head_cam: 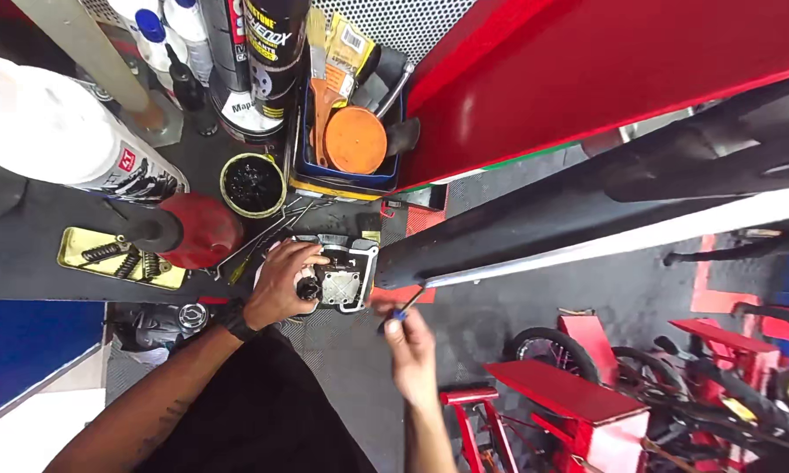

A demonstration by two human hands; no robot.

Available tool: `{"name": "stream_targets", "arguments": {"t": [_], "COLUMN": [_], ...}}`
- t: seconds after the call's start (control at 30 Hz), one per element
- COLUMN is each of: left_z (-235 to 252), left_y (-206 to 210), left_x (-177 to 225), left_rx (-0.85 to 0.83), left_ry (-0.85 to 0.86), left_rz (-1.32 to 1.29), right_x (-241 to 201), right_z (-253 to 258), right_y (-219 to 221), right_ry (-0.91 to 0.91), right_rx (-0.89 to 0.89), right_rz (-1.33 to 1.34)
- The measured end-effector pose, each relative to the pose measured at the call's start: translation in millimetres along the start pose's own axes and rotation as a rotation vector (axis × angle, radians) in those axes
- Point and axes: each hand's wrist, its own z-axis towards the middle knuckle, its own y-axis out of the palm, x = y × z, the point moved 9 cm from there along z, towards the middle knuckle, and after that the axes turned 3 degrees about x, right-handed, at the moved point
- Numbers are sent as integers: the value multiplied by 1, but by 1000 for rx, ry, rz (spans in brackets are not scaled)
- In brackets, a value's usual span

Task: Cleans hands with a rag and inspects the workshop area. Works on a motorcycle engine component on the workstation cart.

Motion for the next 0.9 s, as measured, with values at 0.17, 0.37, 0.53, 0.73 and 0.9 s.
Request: {"name": "stream_targets", "arguments": {"t": [0.17, 0.37, 0.53, 0.73, 0.9], "left_z": [-1, -1, -2, -3, -2], "left_y": [-1, -2, -1, -1, -1], "left_x": [0, -2, -4, -5, -5], "left_rx": [27, 50, 57, 62, 55], "left_ry": [4, 12, 11, 12, 8], "left_rz": [-11, -49, -71, -89, -85], "right_x": [-27, 13, 9, 7, 10], "right_z": [125, 158, 165, 165, 167], "right_y": [10, 65, 68, 78, 77], "right_ry": [-23, 360, 339, 308, 300], "right_rx": [-152, -371, -397, -443, -447], "right_rz": [-100, 76, 47, 14, -14]}}
